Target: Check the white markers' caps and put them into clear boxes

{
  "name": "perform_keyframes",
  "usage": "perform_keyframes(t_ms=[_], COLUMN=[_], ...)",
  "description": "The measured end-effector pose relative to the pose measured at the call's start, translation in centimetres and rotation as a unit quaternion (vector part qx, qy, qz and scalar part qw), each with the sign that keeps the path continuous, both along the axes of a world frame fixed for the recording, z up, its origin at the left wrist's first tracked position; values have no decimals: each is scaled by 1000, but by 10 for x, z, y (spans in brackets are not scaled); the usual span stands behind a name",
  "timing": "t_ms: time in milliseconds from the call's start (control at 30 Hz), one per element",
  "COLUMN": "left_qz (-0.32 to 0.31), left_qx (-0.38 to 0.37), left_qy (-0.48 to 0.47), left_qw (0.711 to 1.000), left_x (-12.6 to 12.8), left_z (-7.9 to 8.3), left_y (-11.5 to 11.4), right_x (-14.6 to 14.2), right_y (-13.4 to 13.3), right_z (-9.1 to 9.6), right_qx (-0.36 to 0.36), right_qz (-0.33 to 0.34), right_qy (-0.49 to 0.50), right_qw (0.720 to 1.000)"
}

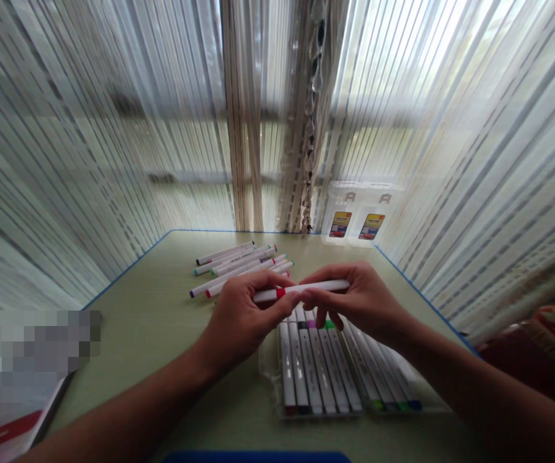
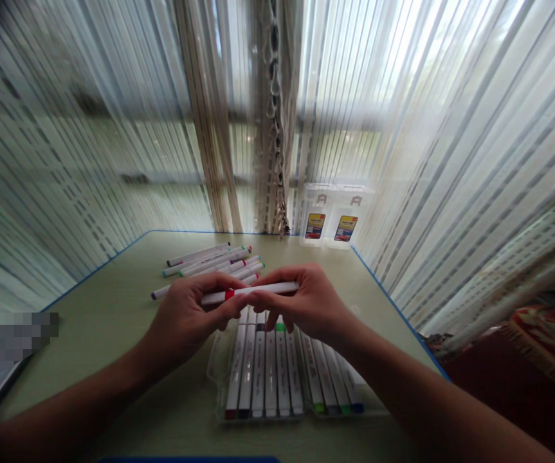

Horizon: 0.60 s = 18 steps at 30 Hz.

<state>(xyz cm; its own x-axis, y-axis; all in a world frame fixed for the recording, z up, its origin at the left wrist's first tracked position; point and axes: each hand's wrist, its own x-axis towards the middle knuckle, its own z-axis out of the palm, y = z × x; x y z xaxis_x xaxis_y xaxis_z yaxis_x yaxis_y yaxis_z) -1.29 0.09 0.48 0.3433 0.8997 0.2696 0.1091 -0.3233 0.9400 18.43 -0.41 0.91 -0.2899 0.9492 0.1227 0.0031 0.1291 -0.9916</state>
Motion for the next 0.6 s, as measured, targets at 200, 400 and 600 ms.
perform_keyframes(t_ms=[200, 400, 600], left_qz=[-12, -16, -3], left_qx=[23, 14, -2], left_qy=[25, 14, -9], left_qw=[999, 1000, 1000], left_x=[0, 0, -1], left_z=[-1, -1, -1], left_y=[-1, 1, 4], right_x=[-3, 0, 3], right_y=[-1, 1, 5], right_z=[3, 2, 0], right_qx=[18, 29, 30], right_qz=[-14, -20, -12], right_qy=[-2, 1, 34], right_qw=[1000, 999, 999])
